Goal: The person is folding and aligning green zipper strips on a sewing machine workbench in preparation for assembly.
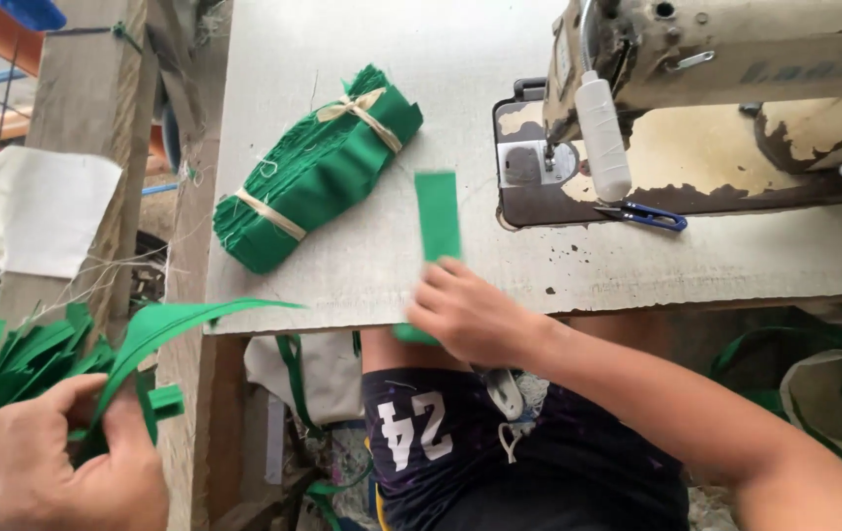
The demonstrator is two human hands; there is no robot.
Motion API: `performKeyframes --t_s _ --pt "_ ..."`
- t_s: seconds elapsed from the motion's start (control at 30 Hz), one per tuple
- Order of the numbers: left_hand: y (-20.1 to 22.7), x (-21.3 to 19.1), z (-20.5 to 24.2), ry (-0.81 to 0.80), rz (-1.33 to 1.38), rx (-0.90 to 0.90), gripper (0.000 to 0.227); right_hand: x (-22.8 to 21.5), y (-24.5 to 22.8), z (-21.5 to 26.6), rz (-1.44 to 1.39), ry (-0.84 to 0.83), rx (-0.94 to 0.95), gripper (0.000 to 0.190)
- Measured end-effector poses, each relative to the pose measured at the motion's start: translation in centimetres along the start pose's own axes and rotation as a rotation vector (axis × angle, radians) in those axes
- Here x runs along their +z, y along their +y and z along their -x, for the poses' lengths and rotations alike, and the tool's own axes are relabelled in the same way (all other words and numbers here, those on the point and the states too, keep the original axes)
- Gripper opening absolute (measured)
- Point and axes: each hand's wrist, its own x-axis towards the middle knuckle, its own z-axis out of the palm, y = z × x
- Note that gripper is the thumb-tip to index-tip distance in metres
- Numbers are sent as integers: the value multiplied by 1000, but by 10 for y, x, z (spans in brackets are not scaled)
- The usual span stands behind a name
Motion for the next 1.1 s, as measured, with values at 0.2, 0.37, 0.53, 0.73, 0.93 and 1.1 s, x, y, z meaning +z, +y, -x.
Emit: performKeyframes --t_s 0.2,0.37,0.53,0.73,0.93,1.1 --pt "53 51 -23 426 176 410 13 -131 48 143 -787 -612 732 29" --pt "134 76 -62 476 370 606 29 -180 71 214 1026 -459 851 16" --pt "217 153 -74 402 153 714 22 -125 55 151 289 88 755 14" --pt "174 152 -53 -292 495 927 54 -61 16 134 53 59 775 17" --pt "108 164 -45 -85 400 1001 45 -67 9 117 -270 89 818 13" --pt "101 191 -23 65 356 991 49 -60 17 84 -107 50 598 20"
